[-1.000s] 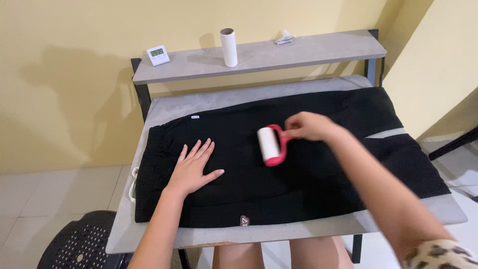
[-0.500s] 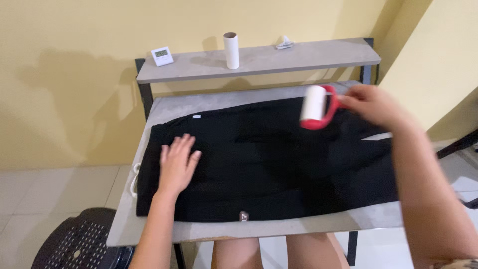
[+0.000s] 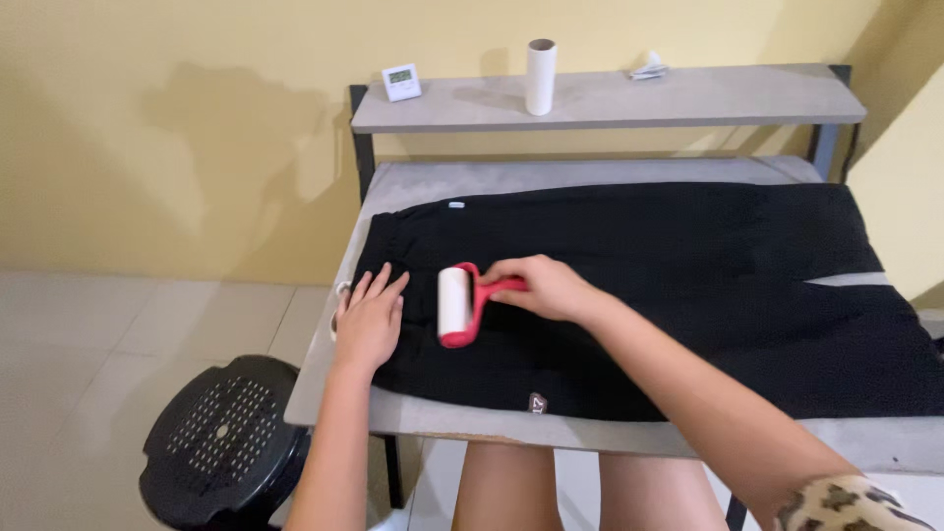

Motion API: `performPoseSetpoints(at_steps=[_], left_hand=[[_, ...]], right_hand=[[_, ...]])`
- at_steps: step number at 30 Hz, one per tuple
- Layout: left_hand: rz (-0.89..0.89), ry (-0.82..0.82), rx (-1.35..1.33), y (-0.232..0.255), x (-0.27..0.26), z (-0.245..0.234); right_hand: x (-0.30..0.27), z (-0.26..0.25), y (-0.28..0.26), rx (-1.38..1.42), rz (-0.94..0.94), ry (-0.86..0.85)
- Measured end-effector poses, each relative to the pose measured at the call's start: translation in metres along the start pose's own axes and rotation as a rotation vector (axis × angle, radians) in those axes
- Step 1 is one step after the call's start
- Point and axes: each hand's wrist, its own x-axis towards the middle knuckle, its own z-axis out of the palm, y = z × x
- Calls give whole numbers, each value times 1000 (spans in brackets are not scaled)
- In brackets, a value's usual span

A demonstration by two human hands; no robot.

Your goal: The person uses a lint roller to remove lint from black and gray pants laid out on a table. They roll the sticky surface over the fabric, replace the used sheet, and continue cleaning each garment before folding and stacking them.

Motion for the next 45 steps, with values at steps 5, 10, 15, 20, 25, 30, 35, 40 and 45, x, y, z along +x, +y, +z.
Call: performPoseSetpoints(at_steps=[5, 10, 15, 20, 25, 30, 35, 40, 45], left_hand=[[-6, 3, -23, -6, -4, -2], [-10, 4, 4, -3, -5, -1], [7, 5, 38, -4, -4, 0], [4, 16, 31, -1, -6, -2], [3, 156, -22, 19, -10, -26], [-254, 43, -74, 61, -21, -46], [-191, 55, -172, 84, -24, -35], [-126, 214, -111, 78, -30, -12], [-126, 169, -69, 74, -28, -6]], right_hand=[[25, 27, -10, -48, 27, -12], [-7, -11, 10, -94, 134, -62], [-64, -66, 39, -129, 280, -55], [-111, -113, 50, -294, 478, -96], [-154, -166, 35, -455, 695, -21], [-152, -158, 11, -227, 494, 299], [-97, -70, -9, 99, 228, 73], [-77, -11, -14, 144, 117, -9], [-105, -44, 11, -36, 262, -77]])
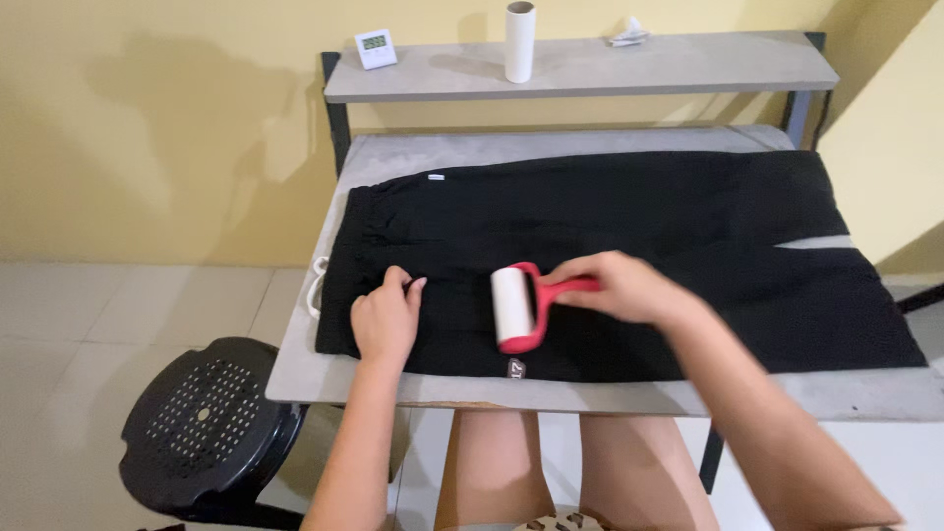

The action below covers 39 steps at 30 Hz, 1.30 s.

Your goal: The person uses a lint roller to remove lint from black and gray pants laid out on a table. They roll the sticky surface over the fabric, replace the used sheet, and continue cleaning each garment before folding and stacking them.

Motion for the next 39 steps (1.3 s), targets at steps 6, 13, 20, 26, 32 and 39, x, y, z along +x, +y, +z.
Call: performPoseSetpoints(at_steps=[6, 13, 20, 26, 32, 39], left_hand=[[-46, -41, 37, -11, 5, 0], [-72, -18, 153, -45, 22, -19], [-23, 56, 51, 21, 21, -39], [441, -238, -92, 134, -13, 23], [404, -358, -30, 133, -25, 42], [408, -371, 4, 132, -23, 48]], right_hand=[[-67, -76, 69, -40, 204, -30], [-160, -148, 142, -131, 607, 68], [-189, -120, 147, 344, 506, 572], [-95, -55, 100, 268, 270, 283], [-62, -37, 69, 21, 351, 166], [-126, -104, 137, -100, 540, 105]])
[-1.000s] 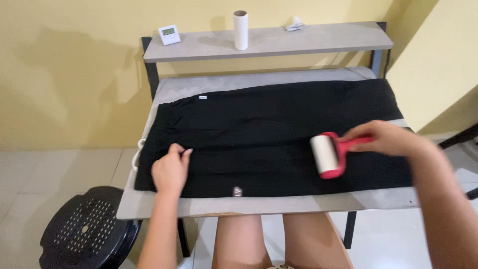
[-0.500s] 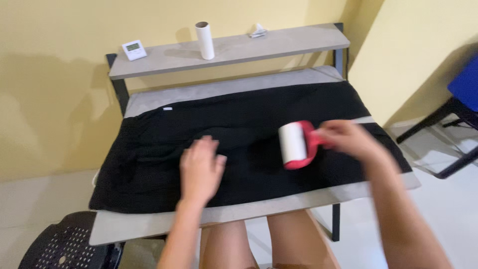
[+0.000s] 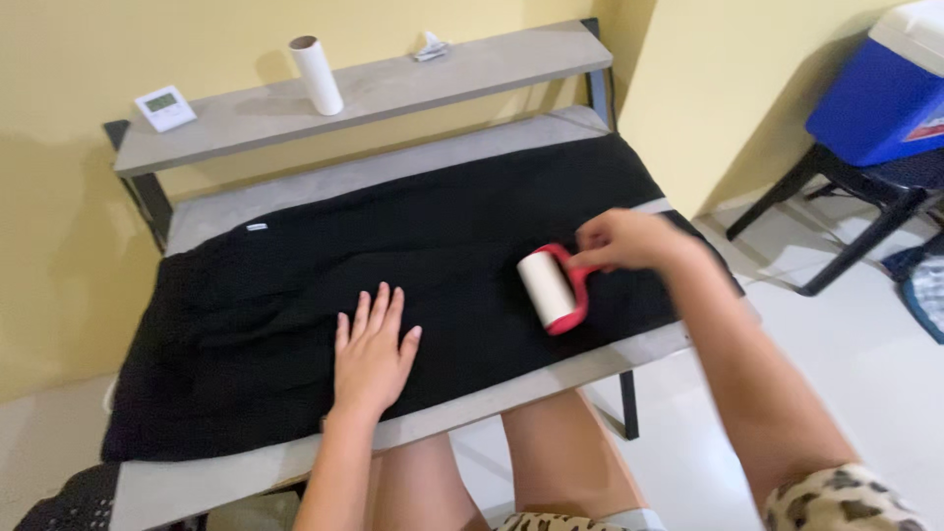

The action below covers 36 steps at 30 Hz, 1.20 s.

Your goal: The person uses a lint roller to remove lint from black and gray pants laid out on a table. They roll the sticky surface over the fabric, replace the used sheet, and continue cleaning each garment before folding and stacking them.

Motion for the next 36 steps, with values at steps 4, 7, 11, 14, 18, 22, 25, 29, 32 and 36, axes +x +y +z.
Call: performPoseSetpoints(at_steps=[4, 7, 11, 14, 18, 22, 25, 29, 32, 36], left_hand=[[15, 16, -7, -1, -2, 2], [-1, 7, -13, 1, -2, 0], [-19, 6, 5, 8, 2, -9], [-80, 17, -3, 15, 12, -18], [45, 230, -54, 30, 41, -18], [161, 249, -68, 43, 74, -11], [13, 29, -114, 49, 83, -5], [152, 231, -271, 46, 83, -7], [79, 245, -441, 35, 85, -21], [64, 382, -664, 5, 81, -50]], right_hand=[[-18, -41, 80, -78, 188, 6], [-41, -73, 127, -121, 223, 56], [-92, -98, 168, -279, 543, 197], [-118, -87, 176, 22, 541, 444], [-122, -23, 143, 133, 90, 461], [-111, 51, 72, 241, -20, 338], [-111, 78, 33, 150, 84, 376], [-111, 80, 9, 14, 14, 554], [-119, 69, -6, 14, -95, 717], [-128, 53, -41, 152, -79, 683]])
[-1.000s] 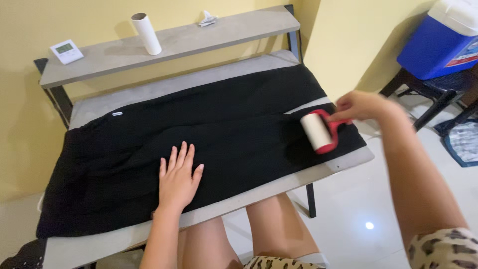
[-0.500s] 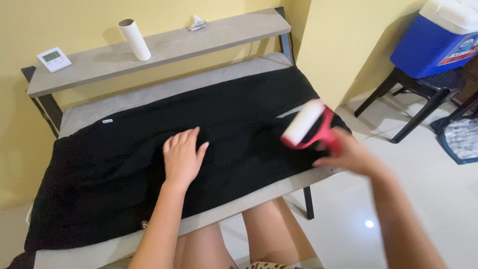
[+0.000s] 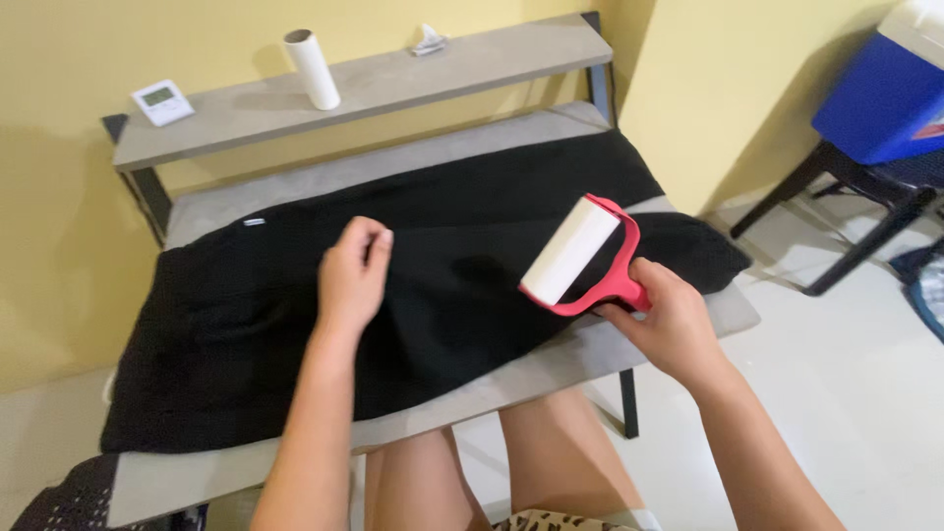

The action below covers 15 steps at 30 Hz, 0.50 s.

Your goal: The person uses a lint roller to remove lint from black and gray pants laid out on a table. They roll the sticky surface over the fabric, replace the used sheet, and continue cleaning each garment before folding and stacking them.

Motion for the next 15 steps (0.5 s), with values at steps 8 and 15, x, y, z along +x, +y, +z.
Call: performPoseSetpoints(at_steps=[8, 15], left_hand=[[-232, -45, 382, -32, -6, -124], [-192, -82, 631, -29, -34, -160]], right_hand=[[-14, 61, -101, 267, -148, -265], [-23, 98, -131, 370, -286, -434]])
